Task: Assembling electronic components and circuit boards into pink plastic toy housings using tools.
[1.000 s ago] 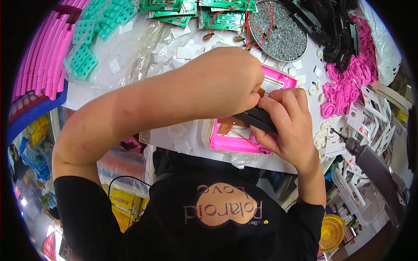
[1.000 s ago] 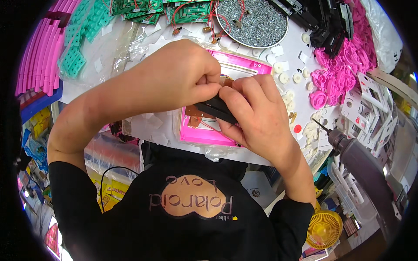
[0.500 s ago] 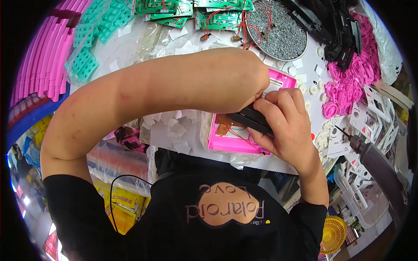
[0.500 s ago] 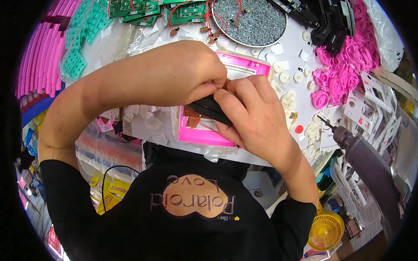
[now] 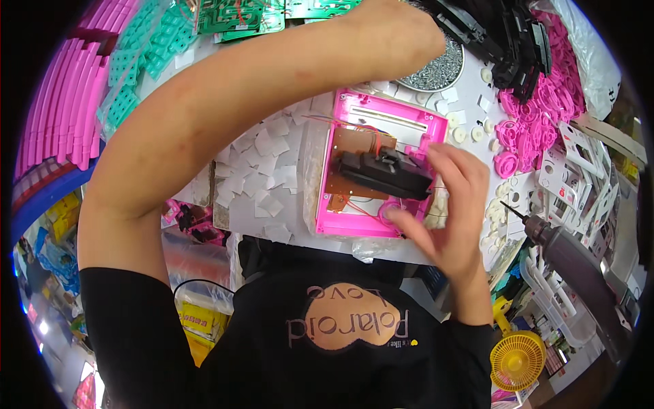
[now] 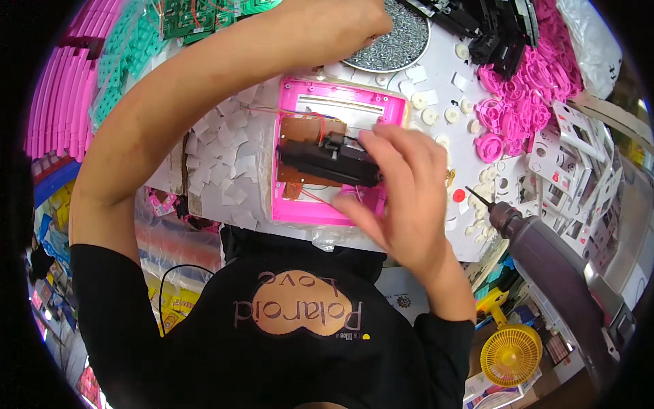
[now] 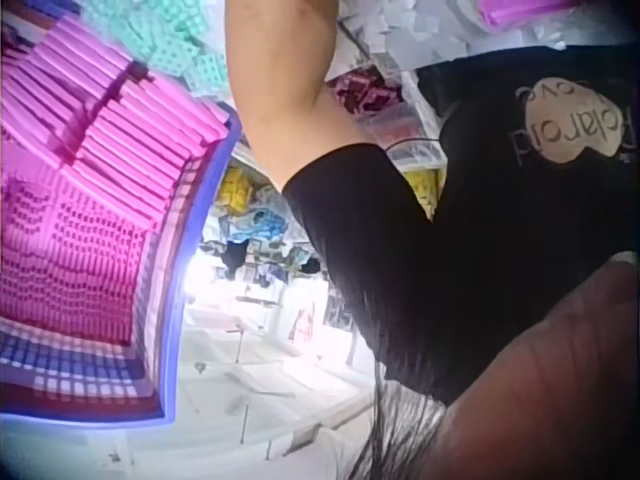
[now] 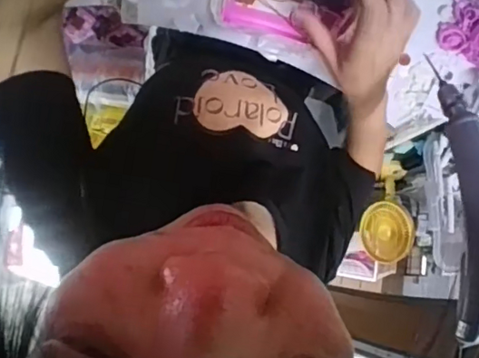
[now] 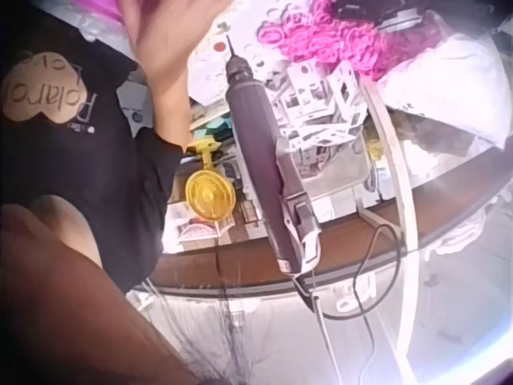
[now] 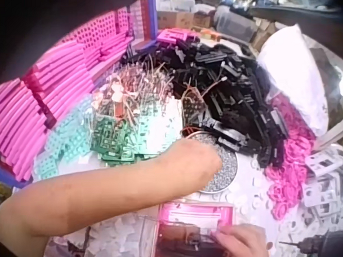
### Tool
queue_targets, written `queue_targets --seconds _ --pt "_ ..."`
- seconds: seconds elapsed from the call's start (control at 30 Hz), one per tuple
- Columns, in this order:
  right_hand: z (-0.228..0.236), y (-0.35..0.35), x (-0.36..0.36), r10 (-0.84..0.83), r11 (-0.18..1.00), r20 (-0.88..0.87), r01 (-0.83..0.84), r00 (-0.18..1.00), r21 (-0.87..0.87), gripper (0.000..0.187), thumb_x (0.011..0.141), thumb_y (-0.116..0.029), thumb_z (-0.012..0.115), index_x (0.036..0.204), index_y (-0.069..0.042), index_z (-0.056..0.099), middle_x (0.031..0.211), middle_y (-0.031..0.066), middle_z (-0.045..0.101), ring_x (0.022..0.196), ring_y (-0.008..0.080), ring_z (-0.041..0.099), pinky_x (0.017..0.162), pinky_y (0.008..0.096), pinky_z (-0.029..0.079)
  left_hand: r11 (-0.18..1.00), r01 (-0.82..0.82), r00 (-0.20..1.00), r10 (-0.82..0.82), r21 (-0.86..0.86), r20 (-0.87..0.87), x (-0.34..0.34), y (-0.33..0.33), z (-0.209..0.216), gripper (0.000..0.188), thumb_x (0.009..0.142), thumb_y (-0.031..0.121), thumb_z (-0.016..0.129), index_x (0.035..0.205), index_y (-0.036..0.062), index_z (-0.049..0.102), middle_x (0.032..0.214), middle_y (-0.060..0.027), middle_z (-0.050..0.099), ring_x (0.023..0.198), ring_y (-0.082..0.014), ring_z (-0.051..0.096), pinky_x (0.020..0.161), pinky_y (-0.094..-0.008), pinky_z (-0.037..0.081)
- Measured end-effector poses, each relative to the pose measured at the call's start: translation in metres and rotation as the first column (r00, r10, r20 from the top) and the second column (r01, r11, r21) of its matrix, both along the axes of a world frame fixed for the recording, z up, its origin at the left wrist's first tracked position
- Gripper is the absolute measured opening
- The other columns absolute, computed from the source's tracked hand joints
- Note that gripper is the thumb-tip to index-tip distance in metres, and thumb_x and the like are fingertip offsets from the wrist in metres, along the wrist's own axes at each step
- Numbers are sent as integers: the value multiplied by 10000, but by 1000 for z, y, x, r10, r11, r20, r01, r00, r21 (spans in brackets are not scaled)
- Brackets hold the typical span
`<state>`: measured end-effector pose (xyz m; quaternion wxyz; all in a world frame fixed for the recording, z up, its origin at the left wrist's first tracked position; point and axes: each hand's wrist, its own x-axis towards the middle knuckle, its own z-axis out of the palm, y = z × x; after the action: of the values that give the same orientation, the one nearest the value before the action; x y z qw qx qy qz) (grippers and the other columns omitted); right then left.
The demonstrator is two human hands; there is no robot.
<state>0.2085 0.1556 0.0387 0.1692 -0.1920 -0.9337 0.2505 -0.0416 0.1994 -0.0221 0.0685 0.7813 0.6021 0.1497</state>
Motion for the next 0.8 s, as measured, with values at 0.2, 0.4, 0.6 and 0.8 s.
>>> queue_targets --seconds 0.2,0.4,0.6,0.8 --pt "52 7 130 89 977 -645 -192 759 -92 256 918 -268 564 730 -110 492 630 -3 371 581 146 381 563 361 289 998 42 999 -43 -55 -13 -2 0 2 176 819 91 583 833 5 736 843 -218 725 833 -376 730 712 -480 586" --pt "69 59 82 -110 889 -762 -280 638 -362 826 839 -595 761 1430 -94 475 1156 168 635 1130 340 599 1014 530 438 998 -27 999 26 -62 -22 17 13 11 203 865 133 575 815 27 740 867 -209 736 800 -370 733 712 -484 583" --pt "53 78 23 153 636 -605 -546 781 -545 536 910 -392 785 1304 -159 506 850 -13 603 717 167 590 746 392 515 997 0 987 -12 75 160 12 -23 47 251 901 206 561 768 73 727 793 -168 708 770 -361 693 685 -501 540" --pt "53 8 -4 -176 482 -754 -613 633 -626 283 911 -262 793 1113 -210 602 692 -93 580 572 36 522 657 237 503 988 -21 941 -32 154 337 52 -146 58 184 796 143 799 951 165 701 972 39 726 945 -184 645 1020 -482 300"
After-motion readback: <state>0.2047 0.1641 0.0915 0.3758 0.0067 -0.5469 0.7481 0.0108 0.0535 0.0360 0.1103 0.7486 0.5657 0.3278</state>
